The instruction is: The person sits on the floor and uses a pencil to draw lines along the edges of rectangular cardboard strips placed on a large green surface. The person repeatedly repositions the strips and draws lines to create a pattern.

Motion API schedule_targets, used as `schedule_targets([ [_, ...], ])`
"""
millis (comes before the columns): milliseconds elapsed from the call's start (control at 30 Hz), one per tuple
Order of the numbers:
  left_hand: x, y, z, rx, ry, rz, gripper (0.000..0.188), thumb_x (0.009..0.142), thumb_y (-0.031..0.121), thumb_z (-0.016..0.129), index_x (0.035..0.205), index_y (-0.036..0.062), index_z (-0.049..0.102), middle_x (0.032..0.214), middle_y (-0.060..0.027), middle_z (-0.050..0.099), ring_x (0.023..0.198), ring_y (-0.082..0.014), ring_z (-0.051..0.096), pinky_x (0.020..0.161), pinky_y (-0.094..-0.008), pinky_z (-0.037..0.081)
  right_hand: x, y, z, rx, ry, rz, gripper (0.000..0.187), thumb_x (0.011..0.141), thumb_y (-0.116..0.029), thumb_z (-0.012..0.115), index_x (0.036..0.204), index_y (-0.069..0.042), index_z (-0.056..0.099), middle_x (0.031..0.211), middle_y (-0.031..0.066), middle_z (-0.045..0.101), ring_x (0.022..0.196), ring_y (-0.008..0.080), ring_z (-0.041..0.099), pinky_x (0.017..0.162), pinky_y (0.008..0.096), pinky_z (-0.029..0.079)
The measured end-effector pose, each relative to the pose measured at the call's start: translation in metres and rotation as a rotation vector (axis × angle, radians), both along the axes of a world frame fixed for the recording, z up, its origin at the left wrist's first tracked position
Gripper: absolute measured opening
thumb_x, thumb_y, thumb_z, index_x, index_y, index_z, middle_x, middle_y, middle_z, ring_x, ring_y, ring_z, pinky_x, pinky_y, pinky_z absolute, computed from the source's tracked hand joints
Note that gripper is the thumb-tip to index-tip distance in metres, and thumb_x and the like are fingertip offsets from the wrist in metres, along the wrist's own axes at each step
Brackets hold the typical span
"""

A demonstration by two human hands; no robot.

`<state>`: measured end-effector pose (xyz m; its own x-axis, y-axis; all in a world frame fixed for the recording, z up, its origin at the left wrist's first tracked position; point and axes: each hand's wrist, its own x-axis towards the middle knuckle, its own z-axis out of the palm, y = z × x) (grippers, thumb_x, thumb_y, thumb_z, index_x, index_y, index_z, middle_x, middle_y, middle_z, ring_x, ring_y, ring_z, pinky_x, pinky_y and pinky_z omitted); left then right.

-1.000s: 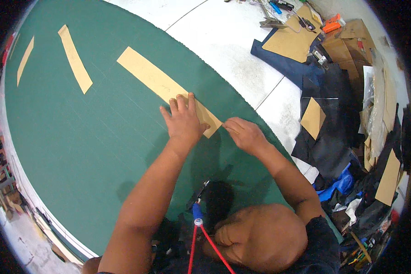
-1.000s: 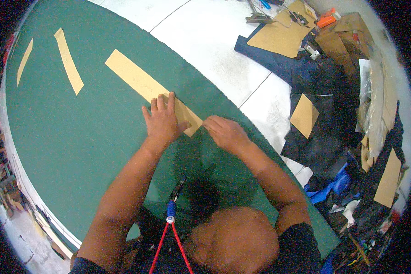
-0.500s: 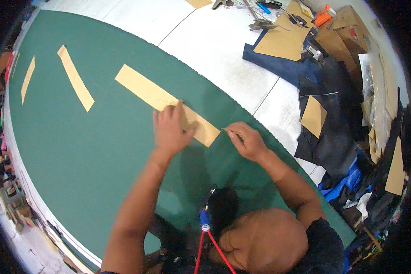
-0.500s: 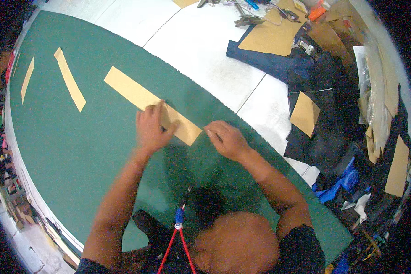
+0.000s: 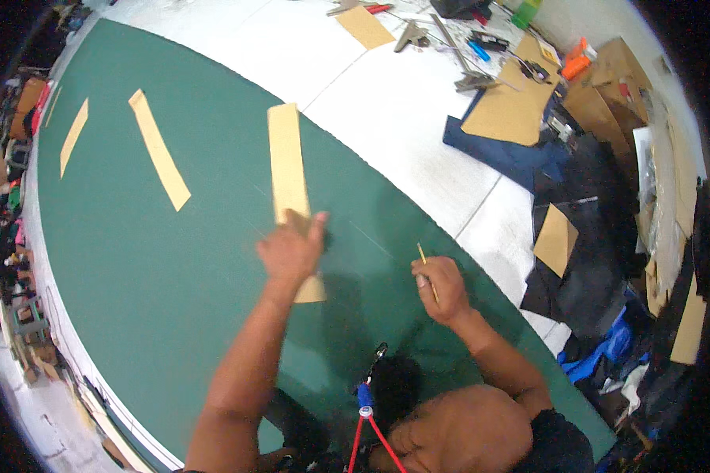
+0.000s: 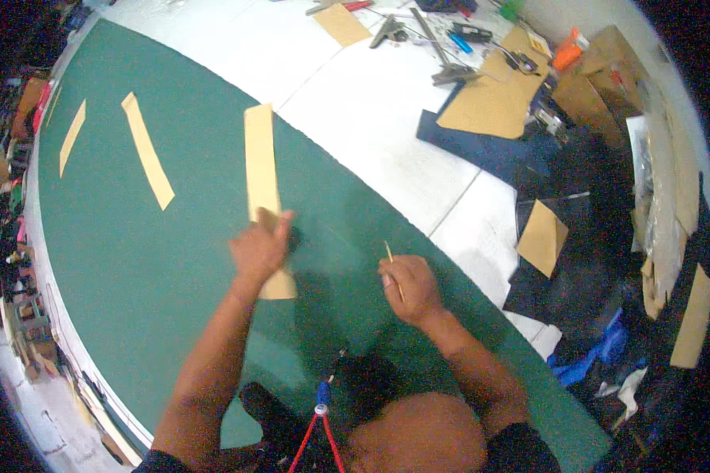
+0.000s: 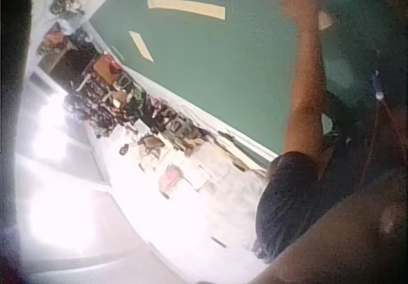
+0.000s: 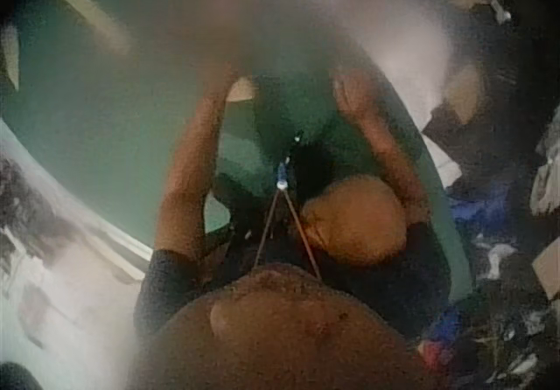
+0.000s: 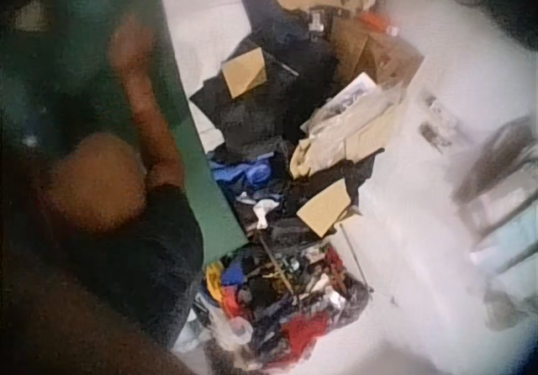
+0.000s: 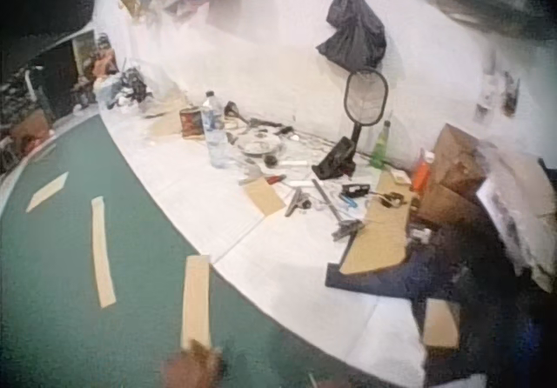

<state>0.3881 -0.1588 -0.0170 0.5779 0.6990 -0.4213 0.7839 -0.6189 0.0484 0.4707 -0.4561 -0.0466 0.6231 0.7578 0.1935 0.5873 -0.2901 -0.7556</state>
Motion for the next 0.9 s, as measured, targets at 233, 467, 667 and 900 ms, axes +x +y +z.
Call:
schedule_targets([
  [233,0.032,-0.042,0.003,-0.304,-0.286,-0.074,0.058,0.100,0.048,0.057,0.140,0.0063,0.057,0.135,-0.0238,0.060,0.128,-0.0383,0.058,0.105,-0.0518,0.044,-0.024,0.023,-0.002,-0.211,-0.210,0.152,0.027,0.093,-0.028,0.067,0.114,-0.011,0.070,0.133,0.0095,0.065,0.129,0.0353,0.055,0.114,0.0601,0.034],
  [467,0.025,0.020,-0.043,0.182,-0.515,-0.562,0.075,0.089,0.061,0.067,0.147,0.0168,0.050,0.152,-0.0196,0.043,0.145,-0.0427,0.038,0.119,-0.0640,0.024,-0.027,0.020,-0.019,-0.319,-0.336,0.054,0.024,0.092,-0.023,0.066,0.115,-0.016,0.071,0.141,0.0030,0.061,0.138,0.0355,0.047,0.119,0.0687,0.021],
  [667,0.045,0.017,-0.031,0.158,-0.474,-0.400,0.091,0.082,0.069,0.069,0.146,0.0076,0.049,0.144,-0.0186,0.049,0.140,-0.0402,0.043,0.121,-0.0640,0.022,0.011,0.018,-0.022,-0.378,-0.382,-0.119,0.024,0.093,-0.014,0.063,0.116,-0.012,0.069,0.139,0.0070,0.063,0.138,0.0366,0.046,0.120,0.0677,0.016],
  [900,0.059,0.048,-0.038,0.100,-0.472,-0.295,0.084,0.087,0.065,0.066,0.144,0.0060,0.051,0.139,-0.0196,0.051,0.137,-0.0388,0.044,0.120,-0.0605,0.025,0.013,0.014,-0.021,-0.378,-0.298,-0.156,0.026,0.093,-0.016,0.064,0.118,-0.014,0.069,0.135,0.0038,0.066,0.138,0.0363,0.047,0.120,0.0689,0.017],
])
